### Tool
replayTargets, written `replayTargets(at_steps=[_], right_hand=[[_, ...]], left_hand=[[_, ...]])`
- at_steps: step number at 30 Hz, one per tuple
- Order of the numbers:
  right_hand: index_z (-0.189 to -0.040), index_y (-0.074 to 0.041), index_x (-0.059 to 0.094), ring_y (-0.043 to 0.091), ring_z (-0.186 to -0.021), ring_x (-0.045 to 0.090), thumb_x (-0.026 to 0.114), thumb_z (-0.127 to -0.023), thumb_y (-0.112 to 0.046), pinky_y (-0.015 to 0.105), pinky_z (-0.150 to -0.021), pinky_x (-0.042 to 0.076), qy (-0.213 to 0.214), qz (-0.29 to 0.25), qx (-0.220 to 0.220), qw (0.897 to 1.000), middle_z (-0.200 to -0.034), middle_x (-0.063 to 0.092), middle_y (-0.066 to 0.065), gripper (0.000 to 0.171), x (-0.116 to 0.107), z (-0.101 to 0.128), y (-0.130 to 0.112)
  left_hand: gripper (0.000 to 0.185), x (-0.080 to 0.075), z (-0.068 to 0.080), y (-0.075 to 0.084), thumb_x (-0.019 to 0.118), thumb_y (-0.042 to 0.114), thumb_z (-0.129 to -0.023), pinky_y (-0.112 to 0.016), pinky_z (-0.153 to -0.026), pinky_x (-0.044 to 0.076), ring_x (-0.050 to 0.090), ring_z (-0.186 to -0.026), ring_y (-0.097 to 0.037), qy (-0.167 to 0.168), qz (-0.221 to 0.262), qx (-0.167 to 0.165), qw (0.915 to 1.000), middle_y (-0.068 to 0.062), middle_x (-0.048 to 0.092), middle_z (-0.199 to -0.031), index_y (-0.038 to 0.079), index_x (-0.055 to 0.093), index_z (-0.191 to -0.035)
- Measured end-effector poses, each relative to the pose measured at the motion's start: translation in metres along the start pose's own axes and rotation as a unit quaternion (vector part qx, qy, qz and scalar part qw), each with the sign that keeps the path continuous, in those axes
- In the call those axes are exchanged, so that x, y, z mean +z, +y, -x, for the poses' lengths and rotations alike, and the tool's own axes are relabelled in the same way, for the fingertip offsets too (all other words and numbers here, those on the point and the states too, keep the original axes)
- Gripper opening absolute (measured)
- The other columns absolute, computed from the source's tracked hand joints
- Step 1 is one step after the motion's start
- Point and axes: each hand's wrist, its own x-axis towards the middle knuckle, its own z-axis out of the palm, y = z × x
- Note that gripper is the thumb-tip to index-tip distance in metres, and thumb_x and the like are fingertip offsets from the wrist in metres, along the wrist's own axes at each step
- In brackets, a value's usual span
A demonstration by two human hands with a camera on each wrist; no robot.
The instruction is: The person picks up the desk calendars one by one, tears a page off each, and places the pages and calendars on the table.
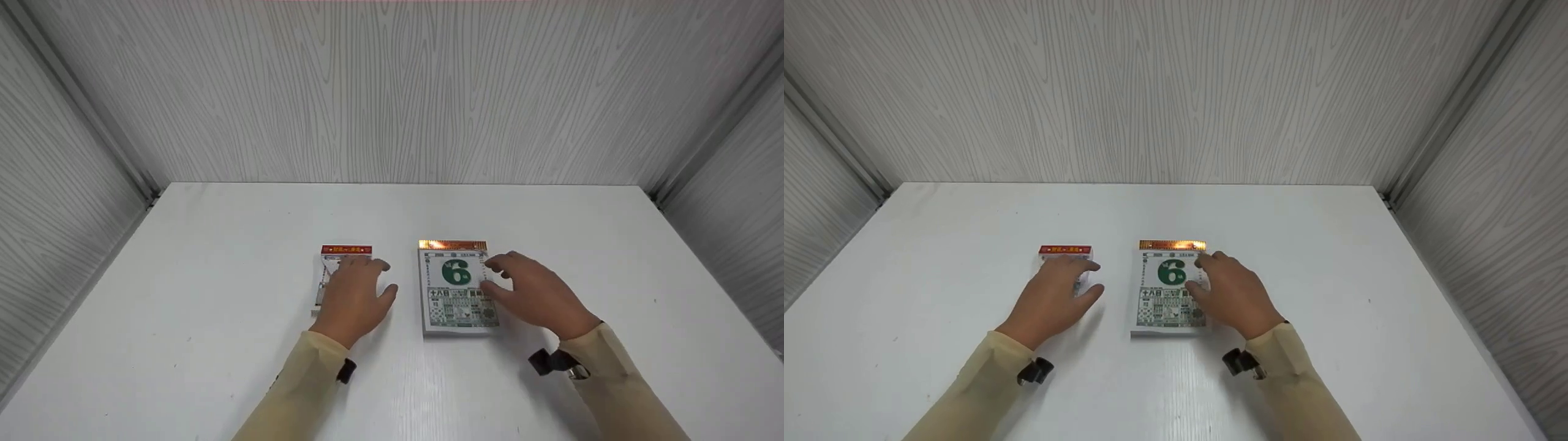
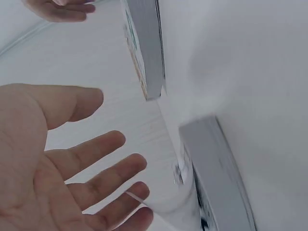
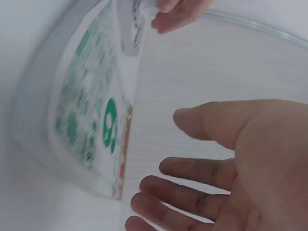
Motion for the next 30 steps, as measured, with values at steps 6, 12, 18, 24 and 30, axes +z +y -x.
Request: replayTargets(at_steps=[6, 12, 18, 24, 30], right_hand=[[-0.126, 0.004, 0.065, 0.035, -0.105, 0.066, 0.063, -0.101, -0.029, 0.054, -0.091, 0.054, -0.028, 0.037, 0.042, 0.998, -0.116, 0.069, 0.018, 0.041, 0.009, -0.005, 0.014], [-0.113, 0.002, 0.069, 0.025, -0.086, 0.060, 0.066, -0.100, -0.029, 0.047, -0.079, 0.054, -0.061, 0.038, 0.075, 0.995, -0.100, 0.069, 0.010, 0.034, 0.017, -0.010, 0.018], [-0.107, 0.000, 0.070, 0.022, -0.079, 0.056, 0.064, -0.100, -0.026, 0.042, -0.073, 0.051, -0.077, 0.035, 0.079, 0.993, -0.092, 0.066, 0.007, 0.028, 0.021, -0.011, 0.015], [-0.104, -0.002, 0.069, 0.023, -0.080, 0.056, 0.069, -0.098, -0.027, 0.041, -0.073, 0.050, -0.092, 0.014, 0.075, 0.993, -0.091, 0.065, 0.005, 0.026, 0.022, -0.009, 0.009], [-0.103, -0.005, 0.068, 0.021, -0.081, 0.055, 0.071, -0.097, -0.028, 0.039, -0.075, 0.050, -0.092, 0.005, 0.072, 0.993, -0.090, 0.063, 0.003, 0.024, 0.030, -0.006, -0.003]], left_hand=[[0.036, 0.018, 0.001, 0.022, 0.072, 0.032, -0.097, -0.043, -0.102, 0.052, 0.063, -0.115, -0.027, -0.025, 0.018, 0.018, 0.9994, -0.008, 0.072, -0.119, 0.009, 0.073, -0.124], [0.044, 0.032, 0.002, 0.031, 0.072, 0.042, -0.095, -0.043, -0.084, 0.056, 0.068, -0.095, -0.028, -0.089, 0.065, -0.003, 0.9939, -0.010, 0.073, -0.105, 0.002, 0.073, -0.114], [0.034, 0.035, 0.001, 0.030, 0.080, 0.038, -0.088, -0.037, -0.067, 0.048, 0.054, -0.073, -0.021, -0.116, 0.067, -0.001, 0.9910, -0.002, 0.060, -0.083, 0.006, 0.072, -0.093], [0.031, 0.025, 0.004, 0.027, 0.084, 0.032, -0.085, -0.036, -0.066, 0.047, 0.053, -0.072, -0.020, -0.139, 0.066, -0.001, 0.9881, -0.001, 0.058, -0.081, 0.004, 0.071, -0.092], [0.035, 0.011, 0.010, 0.020, 0.086, 0.031, -0.083, -0.034, -0.068, 0.047, 0.053, -0.073, -0.019, -0.162, 0.055, -0.021, 0.9850, 0.000, 0.059, -0.080, 0.004, 0.071, -0.100]])
